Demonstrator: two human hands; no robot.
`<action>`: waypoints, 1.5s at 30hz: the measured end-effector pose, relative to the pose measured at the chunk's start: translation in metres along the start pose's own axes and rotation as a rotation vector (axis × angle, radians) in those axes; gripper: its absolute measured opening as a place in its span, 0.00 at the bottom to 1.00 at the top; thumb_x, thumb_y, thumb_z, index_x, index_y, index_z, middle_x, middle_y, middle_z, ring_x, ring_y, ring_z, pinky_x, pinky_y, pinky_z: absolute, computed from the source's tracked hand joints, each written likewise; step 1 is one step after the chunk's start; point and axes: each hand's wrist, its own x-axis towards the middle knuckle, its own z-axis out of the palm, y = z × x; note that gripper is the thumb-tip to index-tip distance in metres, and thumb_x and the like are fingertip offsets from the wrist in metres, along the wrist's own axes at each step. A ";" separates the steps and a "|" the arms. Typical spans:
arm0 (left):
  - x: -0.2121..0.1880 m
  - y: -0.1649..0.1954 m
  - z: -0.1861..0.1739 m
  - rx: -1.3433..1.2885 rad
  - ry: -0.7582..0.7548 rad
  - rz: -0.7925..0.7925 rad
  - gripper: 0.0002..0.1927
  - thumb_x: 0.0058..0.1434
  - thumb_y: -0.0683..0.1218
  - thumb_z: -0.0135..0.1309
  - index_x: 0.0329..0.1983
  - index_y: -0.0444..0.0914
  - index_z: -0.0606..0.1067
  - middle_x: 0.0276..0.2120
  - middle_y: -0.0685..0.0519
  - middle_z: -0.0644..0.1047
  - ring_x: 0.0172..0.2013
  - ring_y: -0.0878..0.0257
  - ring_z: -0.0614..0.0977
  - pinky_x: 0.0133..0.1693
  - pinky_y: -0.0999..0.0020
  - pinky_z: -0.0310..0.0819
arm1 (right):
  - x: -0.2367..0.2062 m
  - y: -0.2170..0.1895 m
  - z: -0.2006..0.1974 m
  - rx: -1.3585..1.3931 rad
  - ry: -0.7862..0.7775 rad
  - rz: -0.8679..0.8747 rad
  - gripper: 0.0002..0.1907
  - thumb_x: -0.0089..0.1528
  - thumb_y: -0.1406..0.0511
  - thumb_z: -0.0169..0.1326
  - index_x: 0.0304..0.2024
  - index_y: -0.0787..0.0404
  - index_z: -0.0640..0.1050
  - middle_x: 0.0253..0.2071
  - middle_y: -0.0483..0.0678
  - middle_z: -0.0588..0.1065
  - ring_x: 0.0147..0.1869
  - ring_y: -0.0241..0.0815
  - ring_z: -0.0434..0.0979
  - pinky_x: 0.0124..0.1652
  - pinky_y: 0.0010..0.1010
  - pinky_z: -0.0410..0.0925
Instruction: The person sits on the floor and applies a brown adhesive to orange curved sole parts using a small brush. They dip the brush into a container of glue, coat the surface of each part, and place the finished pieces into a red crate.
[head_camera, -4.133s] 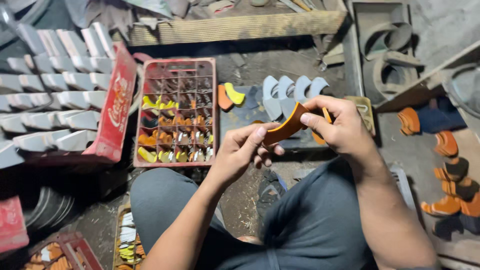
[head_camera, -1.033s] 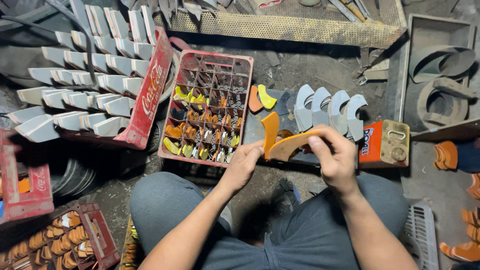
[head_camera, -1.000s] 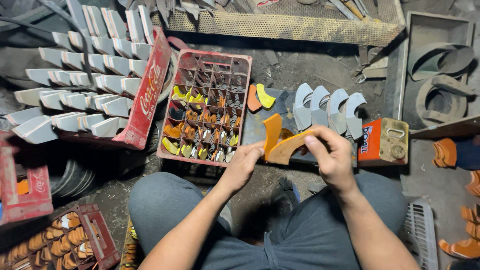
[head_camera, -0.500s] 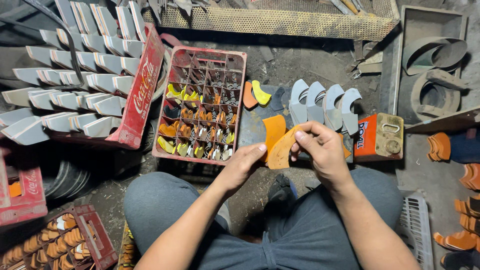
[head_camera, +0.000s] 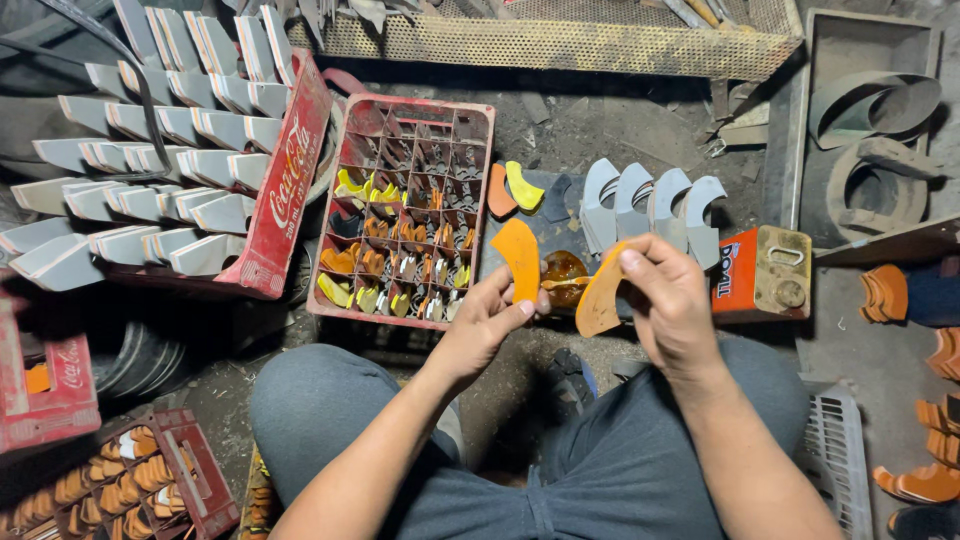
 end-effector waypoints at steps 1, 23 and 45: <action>0.000 -0.001 0.000 0.004 0.007 -0.014 0.16 0.68 0.46 0.50 0.55 0.34 0.69 0.41 0.55 0.76 0.41 0.68 0.74 0.45 0.70 0.68 | 0.000 0.003 0.003 -0.057 0.033 -0.015 0.06 0.70 0.69 0.52 0.45 0.68 0.77 0.38 0.48 0.77 0.40 0.33 0.76 0.42 0.24 0.70; -0.008 0.008 0.016 -0.454 0.017 -0.103 0.19 0.73 0.56 0.42 0.51 0.36 0.71 0.38 0.56 0.74 0.41 0.66 0.74 0.48 0.67 0.68 | -0.026 0.014 0.054 -0.743 -0.177 -0.843 0.16 0.58 0.80 0.60 0.46 0.63 0.76 0.53 0.57 0.71 0.49 0.44 0.77 0.48 0.30 0.74; 0.001 0.006 0.032 0.503 0.488 0.275 0.24 0.72 0.44 0.49 0.70 0.31 0.67 0.54 0.45 0.81 0.49 0.67 0.80 0.52 0.70 0.75 | -0.019 0.001 0.077 -1.417 -0.293 -0.928 0.07 0.57 0.76 0.58 0.36 0.72 0.74 0.50 0.62 0.72 0.53 0.61 0.77 0.49 0.44 0.72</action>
